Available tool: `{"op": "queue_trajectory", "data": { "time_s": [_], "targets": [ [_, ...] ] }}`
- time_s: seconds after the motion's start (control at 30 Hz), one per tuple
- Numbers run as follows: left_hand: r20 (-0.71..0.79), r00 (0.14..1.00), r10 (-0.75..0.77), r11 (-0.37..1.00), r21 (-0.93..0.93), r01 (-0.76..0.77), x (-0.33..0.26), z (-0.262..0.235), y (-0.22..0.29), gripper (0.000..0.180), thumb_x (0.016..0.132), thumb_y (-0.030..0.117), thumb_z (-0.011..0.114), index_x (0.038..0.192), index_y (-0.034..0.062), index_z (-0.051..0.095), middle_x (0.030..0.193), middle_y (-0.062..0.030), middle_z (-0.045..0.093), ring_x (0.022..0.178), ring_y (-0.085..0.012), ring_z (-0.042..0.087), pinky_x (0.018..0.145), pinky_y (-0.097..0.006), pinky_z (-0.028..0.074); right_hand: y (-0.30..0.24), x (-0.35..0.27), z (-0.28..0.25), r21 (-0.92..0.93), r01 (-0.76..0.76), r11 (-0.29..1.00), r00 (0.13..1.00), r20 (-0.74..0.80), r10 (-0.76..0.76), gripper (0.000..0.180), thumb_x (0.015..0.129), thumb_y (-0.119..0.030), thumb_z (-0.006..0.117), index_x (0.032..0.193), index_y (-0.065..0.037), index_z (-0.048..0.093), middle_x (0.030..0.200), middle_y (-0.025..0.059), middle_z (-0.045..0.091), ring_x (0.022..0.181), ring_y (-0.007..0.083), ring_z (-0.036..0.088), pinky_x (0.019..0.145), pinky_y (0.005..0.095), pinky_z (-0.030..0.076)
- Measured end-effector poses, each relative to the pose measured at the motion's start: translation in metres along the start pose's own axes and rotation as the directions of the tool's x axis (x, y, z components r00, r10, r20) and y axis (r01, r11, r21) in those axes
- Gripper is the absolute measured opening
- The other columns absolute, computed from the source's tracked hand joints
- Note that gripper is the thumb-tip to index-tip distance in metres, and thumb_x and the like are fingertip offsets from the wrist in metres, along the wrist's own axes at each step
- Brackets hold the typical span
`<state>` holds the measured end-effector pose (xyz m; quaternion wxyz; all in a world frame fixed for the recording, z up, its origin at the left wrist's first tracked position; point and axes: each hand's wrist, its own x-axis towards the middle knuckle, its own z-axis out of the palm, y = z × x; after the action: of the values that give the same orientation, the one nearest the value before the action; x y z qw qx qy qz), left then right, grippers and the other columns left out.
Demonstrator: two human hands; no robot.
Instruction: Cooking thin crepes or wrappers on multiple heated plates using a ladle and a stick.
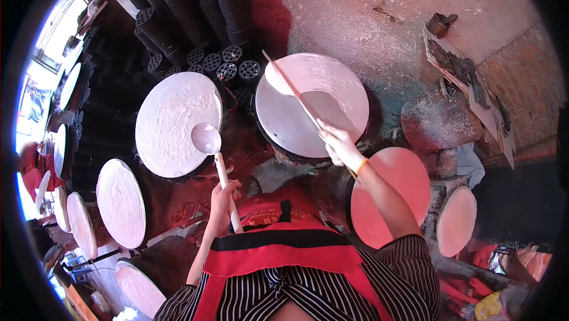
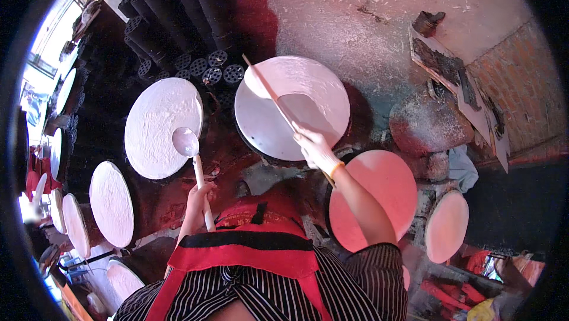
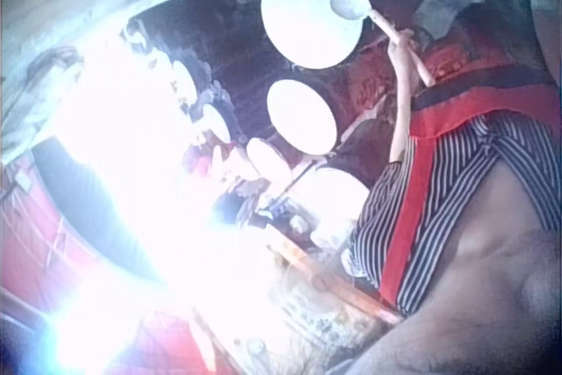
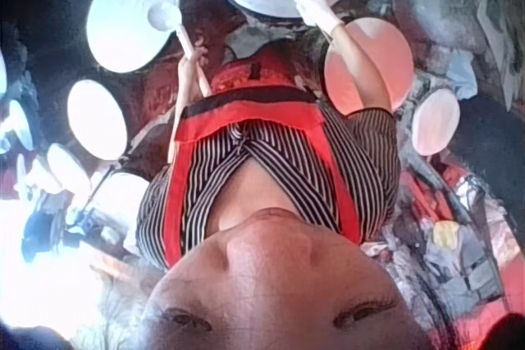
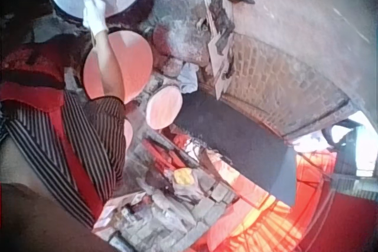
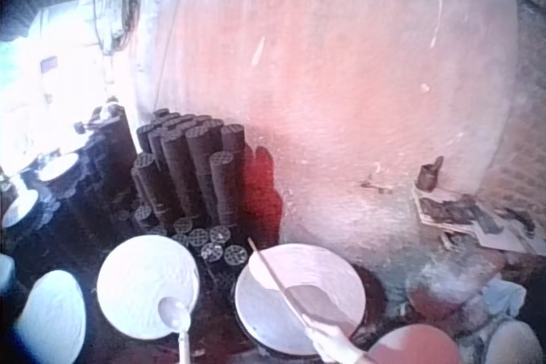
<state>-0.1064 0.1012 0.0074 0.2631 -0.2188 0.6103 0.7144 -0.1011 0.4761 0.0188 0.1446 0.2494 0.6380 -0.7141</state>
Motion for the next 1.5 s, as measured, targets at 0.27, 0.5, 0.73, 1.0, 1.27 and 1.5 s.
{"op": "queue_trajectory", "data": {
  "time_s": [0.27,0.5,0.73,1.0,1.27,1.5],
  "targets": [
    [-0.170,0.985,0.042,0.999,0.023,-0.039,-0.017,0.018,0.005,0.013,0.092,0.010,0.060,0.100,0.0005,0.062,0.085,-0.0029,0.060,0.075,-0.0096,0.056,0.075,-0.026,0.052,-0.017,0.031,-0.070,0.023,0.028,0.999,0.974,-0.226,-0.022,0.046,0.098,-0.032,0.060,0.142,-0.025,0.051,0.050,-0.0055,0.036,0.033,0.0056,0.028,0.030,0.0250,0.023],
    [-0.317,0.946,-0.070,0.996,-0.067,0.051,-0.058,0.038,-0.016,0.017,0.093,0.014,0.061,0.107,0.0047,0.063,0.098,-0.0015,0.063,0.087,-0.0104,0.059,0.078,-0.027,0.051,-0.023,0.010,-0.101,-0.081,-0.188,0.979,0.908,0.365,0.205,0.043,0.100,-0.028,0.056,0.143,-0.027,0.050,0.052,-0.0065,0.035,0.033,0.0050,0.027,0.030,0.0239,0.022],
    [-0.304,0.943,-0.138,0.990,-0.057,0.127,-0.093,0.045,-0.038,0.016,0.093,0.018,0.060,0.106,0.0094,0.066,0.082,0.0060,0.052,0.072,-0.0041,0.046,0.059,-0.022,0.040,-0.028,0.058,-0.114,-0.081,0.042,0.996,0.987,0.158,-0.029,0.029,0.099,-0.026,0.059,0.124,-0.013,0.062,0.055,-0.0087,0.040,0.036,0.0017,0.029,0.032,0.0206,0.022],
    [-0.245,0.966,-0.083,0.981,0.150,0.123,-0.076,0.037,-0.023,0.020,0.094,0.021,0.061,0.108,0.0088,0.068,0.083,0.0072,0.051,0.075,-0.0039,0.042,0.066,-0.021,0.035,0.039,-0.057,-0.123,0.099,-0.139,0.985,0.952,0.286,0.106,0.040,0.100,-0.014,0.051,0.140,-0.018,0.054,0.060,-0.0071,0.046,0.038,0.0033,0.035,0.033,0.0212,0.026],
    [0.119,0.992,0.030,0.939,0.338,-0.069,-0.035,-0.018,-0.005,0.022,0.092,0.017,0.062,0.109,0.0042,0.067,0.099,0.0013,0.061,0.089,-0.0076,0.050,0.080,-0.023,0.038,0.090,-0.093,-0.043,0.107,0.002,0.994,1.000,0.019,-0.004,0.042,0.098,-0.027,0.059,0.138,-0.015,0.056,0.056,-0.0071,0.040,0.041,0.0040,0.034,0.039,0.0226,0.026],
    [0.259,0.964,0.062,0.952,0.276,-0.136,-0.024,-0.097,-0.004,0.019,0.090,0.010,0.063,0.108,0.0022,0.063,0.104,-0.0032,0.064,0.100,-0.0108,0.055,0.093,-0.027,0.040,0.178,-0.198,0.042,0.509,0.057,0.859,0.991,-0.134,0.013,0.044,0.103,-0.033,0.047,0.142,-0.012,0.047,0.052,-0.0068,0.033,0.036,0.0059,0.029,0.035,0.0242,0.023]
  ]
}}
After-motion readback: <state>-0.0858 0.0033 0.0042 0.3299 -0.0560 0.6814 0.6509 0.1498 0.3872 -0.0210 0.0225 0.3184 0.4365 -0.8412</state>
